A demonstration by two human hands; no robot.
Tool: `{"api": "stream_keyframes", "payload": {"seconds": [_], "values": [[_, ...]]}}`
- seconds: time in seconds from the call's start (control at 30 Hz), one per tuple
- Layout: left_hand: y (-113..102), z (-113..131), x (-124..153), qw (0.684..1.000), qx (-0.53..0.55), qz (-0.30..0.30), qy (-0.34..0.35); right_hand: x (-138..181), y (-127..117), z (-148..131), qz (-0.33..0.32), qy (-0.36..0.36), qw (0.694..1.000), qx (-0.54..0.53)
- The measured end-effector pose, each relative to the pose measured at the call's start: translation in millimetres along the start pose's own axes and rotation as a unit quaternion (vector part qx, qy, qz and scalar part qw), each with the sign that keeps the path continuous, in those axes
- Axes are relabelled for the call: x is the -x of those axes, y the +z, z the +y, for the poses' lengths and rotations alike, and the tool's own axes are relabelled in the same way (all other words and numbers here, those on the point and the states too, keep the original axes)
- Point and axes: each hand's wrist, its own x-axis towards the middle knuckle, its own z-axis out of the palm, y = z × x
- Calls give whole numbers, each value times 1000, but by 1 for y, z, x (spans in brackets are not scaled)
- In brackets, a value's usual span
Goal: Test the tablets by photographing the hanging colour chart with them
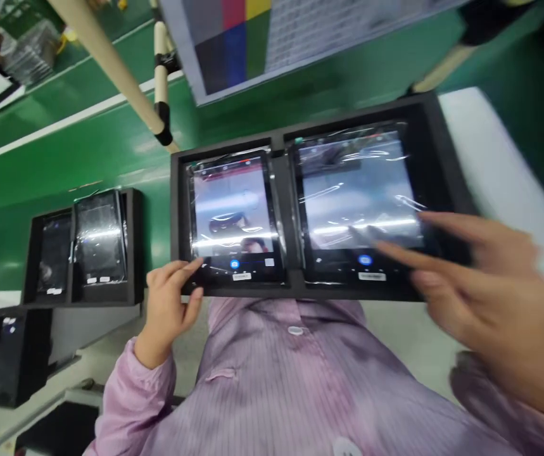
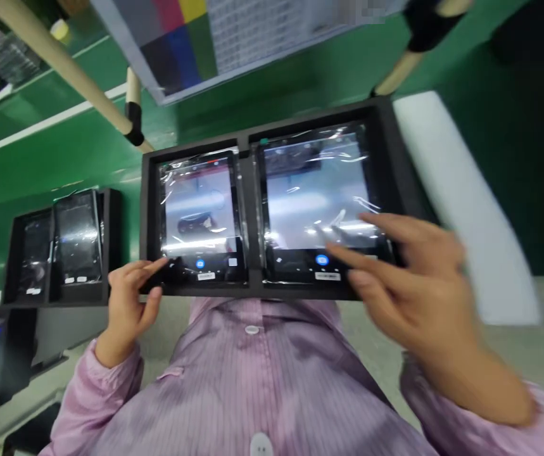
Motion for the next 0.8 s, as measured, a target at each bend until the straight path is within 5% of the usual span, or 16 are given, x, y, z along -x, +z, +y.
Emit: {"api": "stream_keyframes", "payload": {"seconds": [0.1,0.2,0.3,0.4,0.6,0.8], "values": [[-8,-17,-39,1000,2,18,-5,-10,5,-29,-5,-42,999,-25],[-7,-32,-98,999,-10,-30,11,-18,17,-45,-31,-45,998,-6],[2,-42,-154,996,-25,-80,15,-19,22,-47,-38,-50,998,3],[11,-46,-192,992,-51,-118,-8,-16,23,-41,21,-43,998,-45],[24,-48,-227,978,-25,-205,-31,-8,25,-34,115,-24,987,-106],[27,-46,-247,980,-24,-189,-56,-8,32,-31,108,-44,989,-91]]}}
